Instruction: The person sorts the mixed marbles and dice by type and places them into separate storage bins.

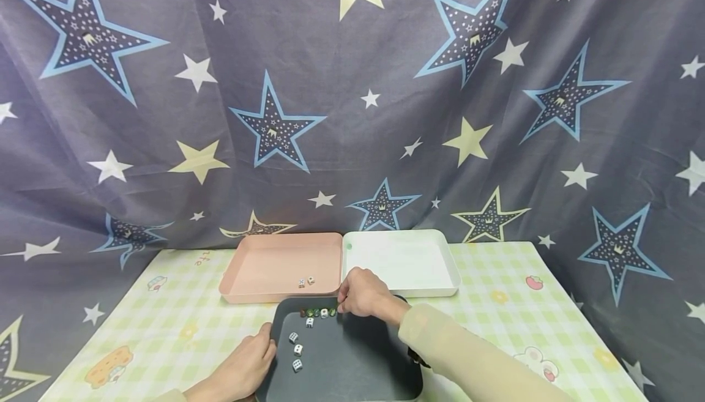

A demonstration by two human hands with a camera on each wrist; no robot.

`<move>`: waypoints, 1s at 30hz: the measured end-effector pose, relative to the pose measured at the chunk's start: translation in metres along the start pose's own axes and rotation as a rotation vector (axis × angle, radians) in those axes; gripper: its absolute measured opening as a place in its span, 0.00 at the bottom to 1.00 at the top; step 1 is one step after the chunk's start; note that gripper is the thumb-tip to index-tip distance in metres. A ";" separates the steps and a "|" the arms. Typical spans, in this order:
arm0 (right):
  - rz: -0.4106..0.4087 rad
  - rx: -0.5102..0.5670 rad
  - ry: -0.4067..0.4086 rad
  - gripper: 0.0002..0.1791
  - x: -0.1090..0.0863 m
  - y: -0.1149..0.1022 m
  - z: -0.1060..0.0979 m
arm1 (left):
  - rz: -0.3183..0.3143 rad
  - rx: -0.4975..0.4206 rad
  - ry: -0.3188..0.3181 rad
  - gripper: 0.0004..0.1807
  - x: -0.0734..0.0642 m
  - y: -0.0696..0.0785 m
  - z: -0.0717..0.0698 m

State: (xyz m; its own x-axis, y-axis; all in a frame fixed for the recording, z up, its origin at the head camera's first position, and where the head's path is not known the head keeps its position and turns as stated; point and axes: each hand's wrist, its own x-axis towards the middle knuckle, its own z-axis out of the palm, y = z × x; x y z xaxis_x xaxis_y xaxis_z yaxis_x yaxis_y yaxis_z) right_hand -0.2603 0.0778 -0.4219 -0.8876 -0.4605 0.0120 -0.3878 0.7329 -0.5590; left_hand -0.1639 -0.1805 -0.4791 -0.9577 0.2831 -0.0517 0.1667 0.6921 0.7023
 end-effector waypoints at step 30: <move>0.083 -0.035 0.094 0.08 0.009 0.011 -0.021 | 0.019 -0.032 -0.024 0.11 0.000 0.000 0.000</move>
State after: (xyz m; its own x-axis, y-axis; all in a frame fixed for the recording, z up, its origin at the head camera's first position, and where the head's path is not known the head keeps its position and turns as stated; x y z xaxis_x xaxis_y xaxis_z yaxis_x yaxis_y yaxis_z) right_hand -0.2777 0.0924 -0.4105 -0.9358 -0.3497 0.0456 -0.3190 0.7844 -0.5320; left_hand -0.1641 -0.1803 -0.4793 -0.9484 0.3123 -0.0554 0.1765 0.6648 0.7259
